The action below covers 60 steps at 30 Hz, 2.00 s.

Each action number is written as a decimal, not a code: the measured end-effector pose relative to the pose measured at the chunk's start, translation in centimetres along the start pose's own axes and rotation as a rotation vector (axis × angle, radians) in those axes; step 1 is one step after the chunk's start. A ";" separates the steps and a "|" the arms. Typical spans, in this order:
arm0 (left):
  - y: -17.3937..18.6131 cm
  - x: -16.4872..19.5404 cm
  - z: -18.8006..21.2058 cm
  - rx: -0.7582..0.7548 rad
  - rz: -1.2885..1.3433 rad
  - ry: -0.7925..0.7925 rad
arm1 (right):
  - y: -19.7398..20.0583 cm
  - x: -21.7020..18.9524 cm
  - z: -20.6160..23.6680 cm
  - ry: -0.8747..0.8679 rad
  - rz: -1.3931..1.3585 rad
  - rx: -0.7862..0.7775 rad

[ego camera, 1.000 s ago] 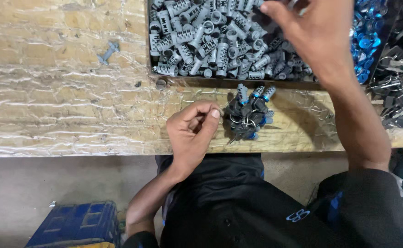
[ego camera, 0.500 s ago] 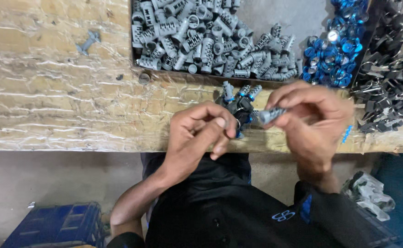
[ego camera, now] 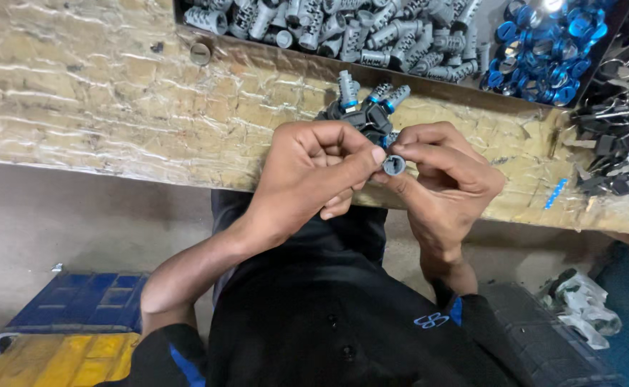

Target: The person threads keys and gray plastic connector housings onto metal split rings at a workbench, prying each ring open by hand to slide items on. Assembled keychains accumulate on the bench as the person works through parts from the bins.

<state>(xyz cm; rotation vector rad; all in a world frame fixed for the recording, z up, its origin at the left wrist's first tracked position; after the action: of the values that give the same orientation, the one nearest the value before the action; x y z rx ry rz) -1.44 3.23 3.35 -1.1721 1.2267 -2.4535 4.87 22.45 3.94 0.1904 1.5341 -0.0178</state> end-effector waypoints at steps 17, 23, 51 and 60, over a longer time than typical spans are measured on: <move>-1.4 1.5 1.5 0.161 -0.916 -0.394 | -1.1 -1.0 0.7 0.234 0.378 0.006; -1.8 1.5 2.0 0.145 -1.069 -0.638 | -1.3 -1.0 1.0 0.252 0.372 0.017; 4.2 -2.0 2.2 0.431 -0.526 -0.714 | 18.8 4.9 -11.2 0.008 1.051 0.203; 3.9 -1.8 2.2 0.405 -0.484 -0.728 | 19.4 3.9 -11.3 0.013 0.988 0.319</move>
<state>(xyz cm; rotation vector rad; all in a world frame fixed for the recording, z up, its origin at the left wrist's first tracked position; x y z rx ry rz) 0.65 0.15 0.23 -2.1122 0.2507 -2.0339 -3.60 43.46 1.93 1.1812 1.3037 0.5222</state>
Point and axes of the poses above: each hand's wrist, its own z-axis away from the middle knuckle, its own y-axis out of the back of the hand, x = y × z, the point moved 1 cm from there along -z, towards the middle knuckle, and after that the axes turned 3 degrees about -y, right-handed, at the moved point
